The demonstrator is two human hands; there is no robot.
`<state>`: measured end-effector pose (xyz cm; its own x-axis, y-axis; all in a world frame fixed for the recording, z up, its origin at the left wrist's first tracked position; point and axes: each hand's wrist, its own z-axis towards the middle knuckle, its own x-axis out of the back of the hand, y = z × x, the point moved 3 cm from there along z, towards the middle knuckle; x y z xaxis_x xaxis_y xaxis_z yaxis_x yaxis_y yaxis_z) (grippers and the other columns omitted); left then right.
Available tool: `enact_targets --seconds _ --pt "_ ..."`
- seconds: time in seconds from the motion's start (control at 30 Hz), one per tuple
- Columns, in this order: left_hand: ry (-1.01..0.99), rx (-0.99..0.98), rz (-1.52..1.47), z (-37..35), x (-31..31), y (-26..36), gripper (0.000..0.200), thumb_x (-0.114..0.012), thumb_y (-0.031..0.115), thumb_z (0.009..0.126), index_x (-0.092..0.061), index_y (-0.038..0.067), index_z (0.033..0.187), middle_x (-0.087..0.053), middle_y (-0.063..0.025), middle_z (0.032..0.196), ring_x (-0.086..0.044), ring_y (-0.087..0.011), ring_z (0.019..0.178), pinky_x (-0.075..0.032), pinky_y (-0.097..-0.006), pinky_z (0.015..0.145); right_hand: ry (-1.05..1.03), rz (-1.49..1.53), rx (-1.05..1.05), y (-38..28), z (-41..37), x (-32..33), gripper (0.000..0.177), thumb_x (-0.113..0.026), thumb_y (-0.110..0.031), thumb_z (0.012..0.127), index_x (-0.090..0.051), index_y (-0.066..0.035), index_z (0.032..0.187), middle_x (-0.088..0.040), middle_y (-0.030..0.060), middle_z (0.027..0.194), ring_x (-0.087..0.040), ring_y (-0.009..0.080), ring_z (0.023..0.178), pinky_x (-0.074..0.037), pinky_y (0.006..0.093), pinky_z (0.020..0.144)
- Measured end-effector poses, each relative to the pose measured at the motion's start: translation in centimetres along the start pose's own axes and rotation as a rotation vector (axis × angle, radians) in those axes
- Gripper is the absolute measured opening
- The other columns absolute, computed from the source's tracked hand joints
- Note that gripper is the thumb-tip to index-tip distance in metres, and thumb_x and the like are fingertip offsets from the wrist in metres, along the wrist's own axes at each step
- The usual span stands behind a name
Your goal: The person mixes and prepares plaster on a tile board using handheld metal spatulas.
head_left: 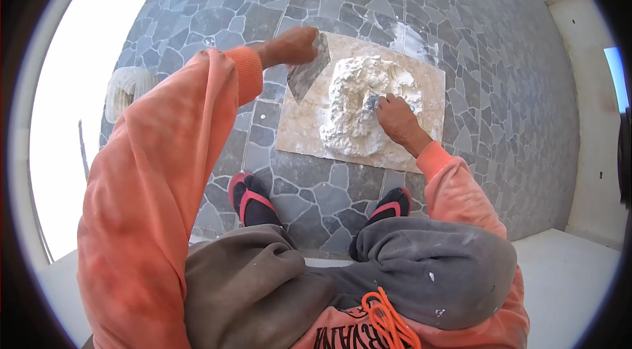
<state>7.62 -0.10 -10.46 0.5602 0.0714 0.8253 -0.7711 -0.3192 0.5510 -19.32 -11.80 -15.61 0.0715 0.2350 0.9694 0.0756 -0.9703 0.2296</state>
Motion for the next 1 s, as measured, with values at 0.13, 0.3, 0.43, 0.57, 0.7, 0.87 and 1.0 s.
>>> enact_targets --seconds 0.13,0.3,0.43,0.57,0.7,0.87,1.0 --pt "-0.020 -0.005 -0.007 -0.3 0.1 0.4 0.031 -0.058 0.013 0.084 -0.059 -0.011 0.103 -0.065 -0.0311 0.097 -0.064 -0.0423 0.093 -0.048 -0.0466 0.081 -0.094 0.048 0.087 0.9 -0.7 -0.1 0.009 -0.061 -0.006 0.075 -0.065 -0.004 0.082 -0.058 0.0083 0.091 -0.056 0.0243 0.091 -0.048 0.0357 0.077" --pt "-0.014 0.019 -0.040 -0.1 -0.5 0.2 0.030 -0.057 0.013 0.084 -0.058 -0.011 0.101 -0.065 -0.0307 0.096 -0.064 -0.0425 0.092 -0.048 -0.0473 0.080 -0.093 -0.041 -0.011 2.2 -0.7 -2.4 0.009 -0.061 -0.007 0.078 -0.068 -0.003 0.081 -0.061 0.0080 0.095 -0.057 0.0240 0.097 -0.049 0.0357 0.078" --pt "-0.030 -0.031 0.000 0.1 -0.3 0.6 0.031 -0.058 0.012 0.084 -0.058 -0.012 0.103 -0.065 -0.0308 0.095 -0.064 -0.0427 0.091 -0.048 -0.0475 0.080 -0.243 -0.006 0.037 2.6 -0.1 0.2 0.009 -0.061 -0.007 0.079 -0.069 -0.005 0.081 -0.062 0.0082 0.096 -0.058 0.0243 0.096 -0.049 0.0370 0.081" --pt "-0.037 0.065 -0.089 0.1 -0.5 0.9 0.031 -0.058 0.012 0.084 -0.058 -0.011 0.104 -0.065 -0.0313 0.096 -0.064 -0.0432 0.091 -0.048 -0.0475 0.080 -0.059 -0.047 -0.061 3.7 0.8 0.3 0.008 -0.062 -0.007 0.077 -0.070 -0.007 0.081 -0.062 0.0082 0.092 -0.059 0.0249 0.093 -0.050 0.0363 0.080" --pt "0.000 -0.029 -0.047 0.2 -0.4 0.8 0.031 -0.058 0.013 0.084 -0.058 -0.011 0.105 -0.065 -0.0313 0.097 -0.064 -0.0433 0.092 -0.048 -0.0475 0.081 -0.179 -0.013 0.065 3.1 0.4 -2.4 0.006 -0.063 -0.007 0.077 -0.069 -0.008 0.078 -0.062 0.0076 0.090 -0.059 0.0247 0.092 -0.049 0.0367 0.079" --pt "-0.035 0.036 -0.079 -0.3 -0.1 1.2 0.032 -0.057 0.013 0.085 -0.057 -0.012 0.105 -0.064 -0.0315 0.100 -0.063 -0.0430 0.096 -0.048 -0.0469 0.084 -0.024 -0.105 -0.134 4.6 1.0 0.7 0.007 -0.062 -0.008 0.078 -0.069 -0.007 0.077 -0.062 0.0064 0.092 -0.059 0.0238 0.094 -0.049 0.0375 0.079" --pt "0.003 0.000 -0.073 -0.5 -0.2 1.2 0.032 -0.057 0.013 0.085 -0.057 -0.012 0.105 -0.064 -0.0318 0.099 -0.063 -0.0431 0.096 -0.048 -0.0468 0.084 -0.239 -0.068 0.058 3.5 0.0 -3.7 0.007 -0.062 -0.008 0.078 -0.069 -0.008 0.081 -0.062 0.0060 0.091 -0.059 0.0241 0.095 -0.050 0.0370 0.075"
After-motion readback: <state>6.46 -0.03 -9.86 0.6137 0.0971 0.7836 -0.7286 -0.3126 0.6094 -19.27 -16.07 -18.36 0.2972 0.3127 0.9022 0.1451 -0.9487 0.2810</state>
